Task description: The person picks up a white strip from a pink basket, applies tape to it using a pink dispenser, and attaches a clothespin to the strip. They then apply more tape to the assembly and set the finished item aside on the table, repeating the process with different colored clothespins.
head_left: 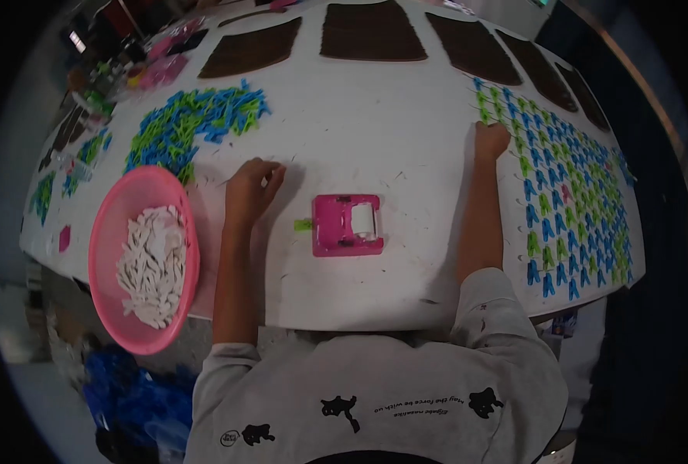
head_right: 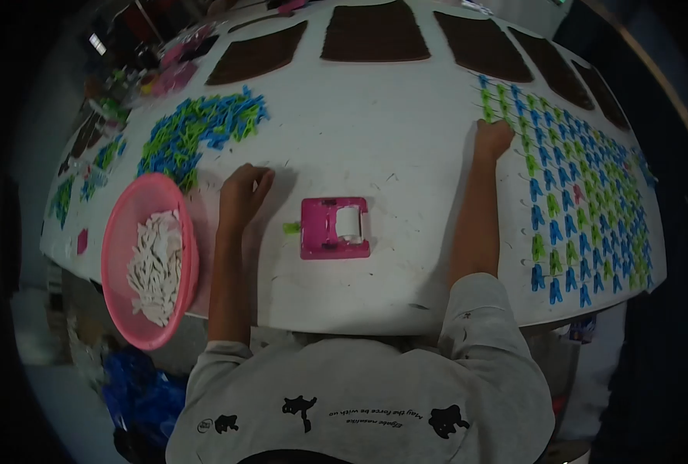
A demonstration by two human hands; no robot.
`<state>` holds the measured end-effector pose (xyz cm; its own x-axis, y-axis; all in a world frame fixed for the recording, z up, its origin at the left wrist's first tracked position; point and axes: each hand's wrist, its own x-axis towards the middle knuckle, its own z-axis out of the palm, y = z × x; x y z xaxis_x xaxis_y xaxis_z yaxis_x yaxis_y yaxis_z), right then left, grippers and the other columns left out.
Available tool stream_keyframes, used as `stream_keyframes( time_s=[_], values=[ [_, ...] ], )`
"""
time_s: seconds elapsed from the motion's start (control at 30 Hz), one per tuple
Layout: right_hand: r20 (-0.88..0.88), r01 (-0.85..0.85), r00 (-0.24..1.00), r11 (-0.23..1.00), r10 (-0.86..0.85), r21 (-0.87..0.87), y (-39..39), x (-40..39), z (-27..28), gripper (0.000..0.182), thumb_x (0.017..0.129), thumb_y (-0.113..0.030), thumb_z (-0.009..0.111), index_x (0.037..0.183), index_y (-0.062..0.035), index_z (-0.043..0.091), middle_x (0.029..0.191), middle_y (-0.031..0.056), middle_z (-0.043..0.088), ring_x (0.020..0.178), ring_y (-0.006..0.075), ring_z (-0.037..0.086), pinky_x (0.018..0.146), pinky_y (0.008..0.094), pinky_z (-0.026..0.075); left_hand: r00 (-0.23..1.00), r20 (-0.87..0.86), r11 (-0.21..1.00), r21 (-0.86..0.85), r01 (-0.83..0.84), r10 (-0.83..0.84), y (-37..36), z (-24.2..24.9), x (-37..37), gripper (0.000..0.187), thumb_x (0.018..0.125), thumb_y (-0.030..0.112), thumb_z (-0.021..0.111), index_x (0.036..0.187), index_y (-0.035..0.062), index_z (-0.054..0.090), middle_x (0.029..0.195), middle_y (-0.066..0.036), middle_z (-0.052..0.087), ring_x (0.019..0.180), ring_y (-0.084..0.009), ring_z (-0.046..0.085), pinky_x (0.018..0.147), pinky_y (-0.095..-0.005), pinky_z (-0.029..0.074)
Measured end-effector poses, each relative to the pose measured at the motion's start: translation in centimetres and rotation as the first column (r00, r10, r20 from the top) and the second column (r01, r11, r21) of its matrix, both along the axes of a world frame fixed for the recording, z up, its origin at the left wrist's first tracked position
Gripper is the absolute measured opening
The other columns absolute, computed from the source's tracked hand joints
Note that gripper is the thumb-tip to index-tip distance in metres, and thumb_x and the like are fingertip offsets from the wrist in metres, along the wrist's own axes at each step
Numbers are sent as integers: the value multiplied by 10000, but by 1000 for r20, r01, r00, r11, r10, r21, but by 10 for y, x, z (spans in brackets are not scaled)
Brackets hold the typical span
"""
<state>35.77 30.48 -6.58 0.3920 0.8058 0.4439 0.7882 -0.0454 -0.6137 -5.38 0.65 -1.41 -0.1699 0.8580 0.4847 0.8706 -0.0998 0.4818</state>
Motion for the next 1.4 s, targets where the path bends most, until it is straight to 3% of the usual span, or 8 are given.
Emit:
stream_keyframes(
  time_s=[0.17,0.27,0.53,0.67,0.97,1.03,1.23,1.4],
  values=[
    [36,-95,994,974,104,-205,-30,-9,11,378,773,-225,744,901,122,668,968,293,648,924,418,620,834,459,525,968,-77,970,75,-231,237,2,-17,-32,136,872,216,666,911,96,719,801,-75,628,761,-257,619,655,-377,490],
    [114,-186,976,983,184,7,-52,-16,-8,445,828,-258,695,1063,112,623,1135,282,578,982,401,619,867,437,526,942,-46,943,24,-332,333,3,-22,-45,158,887,236,633,911,107,721,845,-81,639,821,-276,623,687,-389,496],
    [338,-447,855,890,393,94,-142,-40,4,371,894,-235,618,1176,4,587,1191,188,548,1003,367,628,854,416,547,973,220,856,-515,55,70,-28,-4,-65,305,702,250,805,872,18,706,644,-53,614,611,-118,569,563,-293,448],
    [355,-567,783,821,511,68,-176,-53,10,329,878,-194,638,1145,-5,603,1155,169,566,979,340,637,810,386,561,976,205,835,-547,57,68,-25,-11,-71,325,677,253,814,866,9,711,747,-116,683,695,-222,665,637,-318,518],
    [138,-674,735,695,664,250,-215,-82,43,252,881,-127,652,1109,-22,640,1049,121,620,889,226,632,703,318,532,983,182,976,-213,45,-5,-22,15,-30,202,729,109,708,913,25,698,804,-86,662,750,-218,637,702,-340,509],
    [-186,-727,610,637,770,255,-236,-95,58,255,883,-132,663,1119,-35,650,984,107,633,877,192,605,704,291,505,959,102,947,217,237,-264,-16,20,5,165,755,77,689,918,58,674,905,-77,628,843,-231,610,749,-336,483],
    [-95,-869,396,406,913,283,-271,-119,68,263,848,-117,726,1099,-59,675,895,45,674,838,152,589,747,285,489,832,-243,770,317,554,-499,-18,23,91,122,801,54,698,917,79,673,975,-83,601,866,-219,597,730,-337,485],
    [-387,-904,239,350,890,247,-271,-107,63,230,826,-19,721,1055,-45,712,939,50,671,831,120,577,744,260,467,800,32,777,265,571,-599,-23,17,99,137,813,29,724,943,58,697,950,-71,608,762,-185,608,640,-284,503]
  ],
)
